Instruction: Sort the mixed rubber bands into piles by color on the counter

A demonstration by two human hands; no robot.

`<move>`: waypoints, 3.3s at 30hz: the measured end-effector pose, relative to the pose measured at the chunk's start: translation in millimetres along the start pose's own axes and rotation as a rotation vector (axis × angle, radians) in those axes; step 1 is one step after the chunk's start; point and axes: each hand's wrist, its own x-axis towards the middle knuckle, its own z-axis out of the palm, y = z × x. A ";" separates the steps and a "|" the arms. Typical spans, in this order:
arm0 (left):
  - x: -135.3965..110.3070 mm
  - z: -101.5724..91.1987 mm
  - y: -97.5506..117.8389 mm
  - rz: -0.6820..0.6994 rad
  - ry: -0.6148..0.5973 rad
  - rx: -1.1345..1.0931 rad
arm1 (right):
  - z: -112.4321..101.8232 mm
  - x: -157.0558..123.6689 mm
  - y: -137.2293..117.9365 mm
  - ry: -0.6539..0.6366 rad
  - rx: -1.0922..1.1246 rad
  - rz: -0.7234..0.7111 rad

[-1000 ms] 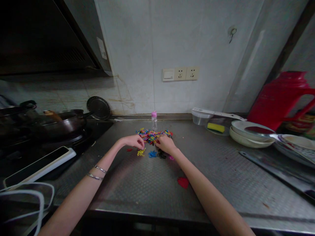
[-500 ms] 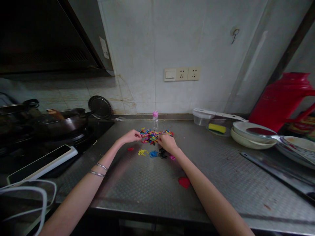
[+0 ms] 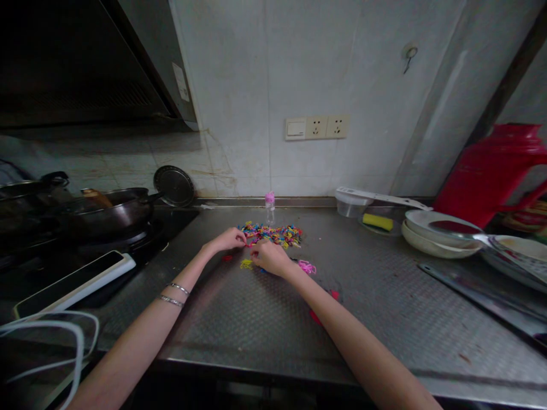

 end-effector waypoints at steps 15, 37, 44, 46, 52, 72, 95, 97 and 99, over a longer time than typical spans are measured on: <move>-20.6 -54.0 -8.1 -0.064 -0.223 -0.108 | -37.6 -8.6 76.9 0.101 -0.081 0.455; -9.6 -19.0 25.1 0.047 -0.414 -0.087 | -56.9 -24.5 94.0 -0.606 0.183 0.411; -3.8 -1.0 36.2 0.130 -0.368 -0.091 | -46.9 -22.0 97.3 -0.540 0.147 0.358; -3.5 2.9 40.8 0.138 -0.360 -0.087 | -45.8 -21.5 97.6 -0.538 0.155 0.348; -3.7 12.6 50.4 0.165 -0.378 -0.080 | -48.9 -21.8 91.9 -0.571 0.090 0.422; -6.3 -17.5 26.8 0.109 -0.260 -0.212 | -56.7 -23.3 102.4 -0.197 0.118 0.312; 40.8 -14.5 16.8 0.155 0.018 -0.086 | -51.3 -34.8 131.0 -0.181 0.106 0.363; 39.1 -10.8 12.9 0.132 0.022 -0.093 | -55.9 -36.2 130.7 -0.177 0.133 0.376; 36.4 -7.4 8.5 0.110 0.026 -0.091 | -62.3 -38.4 129.6 -0.191 0.188 0.388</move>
